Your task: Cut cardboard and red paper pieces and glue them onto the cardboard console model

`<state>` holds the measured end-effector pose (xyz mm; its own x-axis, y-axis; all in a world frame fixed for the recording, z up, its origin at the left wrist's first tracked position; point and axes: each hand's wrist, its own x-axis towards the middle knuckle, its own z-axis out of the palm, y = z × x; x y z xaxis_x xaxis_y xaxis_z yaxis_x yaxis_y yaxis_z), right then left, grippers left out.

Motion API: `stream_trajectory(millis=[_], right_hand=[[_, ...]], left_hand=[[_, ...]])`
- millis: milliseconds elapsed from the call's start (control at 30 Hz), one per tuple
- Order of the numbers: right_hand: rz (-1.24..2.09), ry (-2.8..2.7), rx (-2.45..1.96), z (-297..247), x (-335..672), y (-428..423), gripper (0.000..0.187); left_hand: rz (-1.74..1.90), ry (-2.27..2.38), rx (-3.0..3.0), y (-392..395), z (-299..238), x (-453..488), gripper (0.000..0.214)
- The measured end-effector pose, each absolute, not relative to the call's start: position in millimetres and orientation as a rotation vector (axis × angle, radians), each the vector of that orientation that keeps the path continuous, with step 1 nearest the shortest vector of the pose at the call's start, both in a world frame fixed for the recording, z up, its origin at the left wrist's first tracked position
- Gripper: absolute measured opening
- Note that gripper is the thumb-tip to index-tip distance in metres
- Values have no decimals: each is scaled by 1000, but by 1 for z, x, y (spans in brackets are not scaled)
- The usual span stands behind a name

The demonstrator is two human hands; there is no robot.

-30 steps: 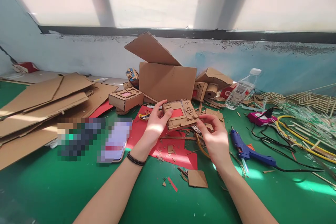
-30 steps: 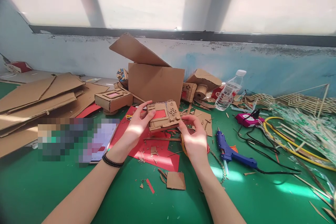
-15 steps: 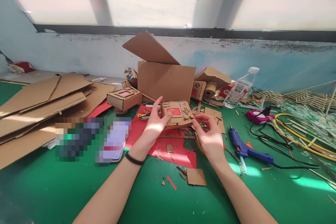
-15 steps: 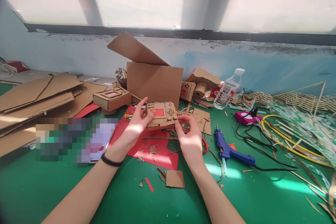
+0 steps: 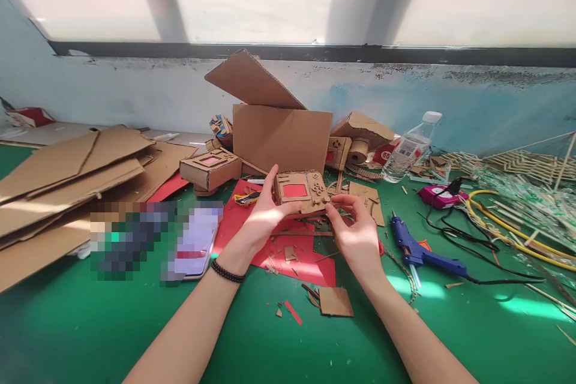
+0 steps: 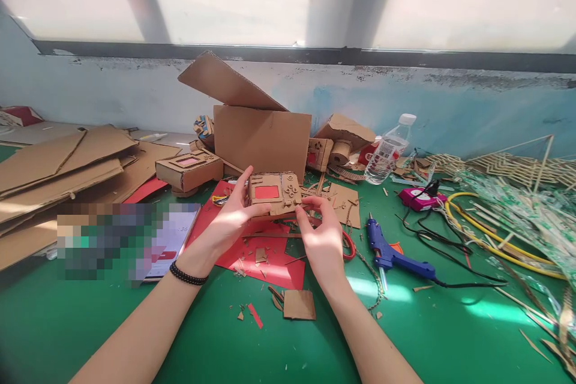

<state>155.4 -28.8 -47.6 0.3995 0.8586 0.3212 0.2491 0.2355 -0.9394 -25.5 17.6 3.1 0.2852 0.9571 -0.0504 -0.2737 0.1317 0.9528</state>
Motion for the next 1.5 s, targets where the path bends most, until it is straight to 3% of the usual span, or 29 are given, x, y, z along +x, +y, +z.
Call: stream_trajectory(millis=[433,633,733,1000,1200,1500], right_hand=[[512,-1223,-1419,-48,163,-28,34],[-243,-1480,-1320,-38,161,-34,16],[-369,-1750,-1206,-37,155,-36,20],[-454,-1952,-1349,-41,148,-38,37],[-396,-1950,-1365,-43,147,-39,42],[-306,-1957,-1348,-43,147,-39,46]], left_hand=[[1065,955,1212,27,-7,-26,123],[1077,994,1239,29,-9,-26,121],[1058,1016,1226,25,-5,-26,121],[1061,989,1135,19,3,-25,121],[1085,1019,1078,25,-2,-27,90],[1060,939,1039,25,-1,-28,106]])
